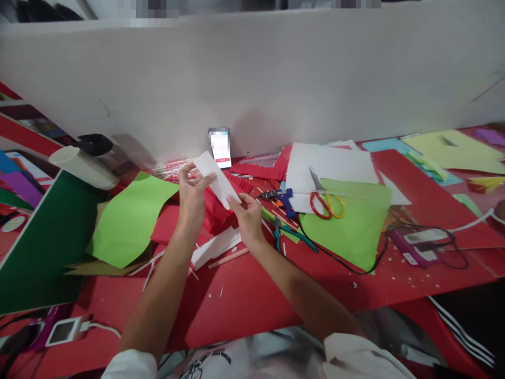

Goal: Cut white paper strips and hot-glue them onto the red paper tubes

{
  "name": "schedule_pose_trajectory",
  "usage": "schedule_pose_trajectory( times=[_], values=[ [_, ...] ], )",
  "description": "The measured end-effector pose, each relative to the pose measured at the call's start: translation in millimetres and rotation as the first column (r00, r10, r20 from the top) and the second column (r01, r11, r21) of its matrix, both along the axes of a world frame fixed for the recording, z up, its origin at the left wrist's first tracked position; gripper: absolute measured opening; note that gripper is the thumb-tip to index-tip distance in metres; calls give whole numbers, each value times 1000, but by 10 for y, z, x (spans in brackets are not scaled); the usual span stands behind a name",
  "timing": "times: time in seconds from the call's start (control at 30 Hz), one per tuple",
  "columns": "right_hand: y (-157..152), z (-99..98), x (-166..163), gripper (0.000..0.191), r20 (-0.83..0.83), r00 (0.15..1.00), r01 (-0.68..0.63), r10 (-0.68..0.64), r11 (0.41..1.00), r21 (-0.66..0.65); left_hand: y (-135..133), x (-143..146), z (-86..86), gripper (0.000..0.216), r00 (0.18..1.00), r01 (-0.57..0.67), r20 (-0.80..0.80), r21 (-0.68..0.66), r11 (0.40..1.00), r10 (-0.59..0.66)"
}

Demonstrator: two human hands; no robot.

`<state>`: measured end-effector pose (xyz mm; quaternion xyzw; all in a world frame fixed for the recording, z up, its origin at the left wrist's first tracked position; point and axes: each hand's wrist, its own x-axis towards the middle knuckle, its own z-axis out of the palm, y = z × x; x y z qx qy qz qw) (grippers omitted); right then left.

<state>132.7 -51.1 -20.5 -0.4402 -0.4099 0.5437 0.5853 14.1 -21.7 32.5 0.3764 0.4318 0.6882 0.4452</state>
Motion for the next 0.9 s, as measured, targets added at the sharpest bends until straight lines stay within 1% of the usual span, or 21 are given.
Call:
schedule_pose_trajectory(
  times=[0.1,0.17,0.23,0.27,0.3,0.33,0.37,0.4,0.43,0.47,0.5,0.53,0.57,0.6,0.63,0.7,0.8,0.83,0.9],
  values=[
    [79,-37,101,30,-2,998,61,-61,998,-9,13,-2,-26,73,998,69,-3,-30,997,-69],
    [114,-24,278,31,45,992,115,-116,993,19,35,-43,-45,78,992,118,-32,-49,992,-120],
    [107,28,551,28,187,970,139,-154,986,91,65,-134,-59,71,987,117,-105,-29,993,-119],
    [85,64,713,26,287,941,139,-178,979,151,80,-201,-62,65,981,101,-167,-3,995,-100],
    [51,103,881,23,407,897,96,-172,975,201,95,-279,-64,57,965,85,-251,25,996,-76],
    [6,140,1048,20,508,838,71,-199,963,260,108,-365,-66,52,929,95,-364,46,994,-72],
    [-46,172,1203,18,587,777,43,-225,951,307,121,-453,-68,48,863,118,-499,53,992,-76],
    [-101,194,1340,16,655,721,5,-227,947,322,134,-538,-73,44,762,137,-643,36,990,-82],
    [-157,204,1452,15,704,673,-11,-229,948,319,150,-614,-83,41,641,135,-763,-3,991,-89],
    [-208,202,1536,14,743,636,-34,-208,954,297,172,-677,-96,37,535,113,-840,-32,993,-88],
    [-253,189,1593,14,778,603,-68,-175,961,269,202,-723,-115,32,455,90,-887,-45,995,-81],
    [-290,166,1622,13,804,576,-94,-144,966,241,244,-753,-137,29,398,59,-915,-44,997,-64],
    [-317,137,1629,13,826,552,-121,-113,969,214,296,-767,-160,26,365,26,-930,-42,999,-48],
    [-335,106,1618,13,844,529,-146,-88,970,193,360,-769,-183,25,351,-1,-935,-48,999,-44],
    [-344,76,1595,13,859,507,-168,-68,970,176,431,-763,-204,26,356,-20,-932,-72,997,-60],
    [-343,26,1536,15,886,462,-208,-45,965,158,584,-737,-236,27,400,-50,-910,-139,989,-108],
    [-326,-13,1479,15,910,412,-239,-54,957,165,770,-704,-255,25,472,-83,-867,-224,971,-160],
    [-323,-17,1478,15,913,404,-241,-62,955,171,808,-700,-257,24,502,-76,-846,-251,965,-181],
    [-322,-13,1508,13,913,402,-240,-73,953,183,842,-700,-261,21,567,-21,-791,-295,955,-232]
  ],
)
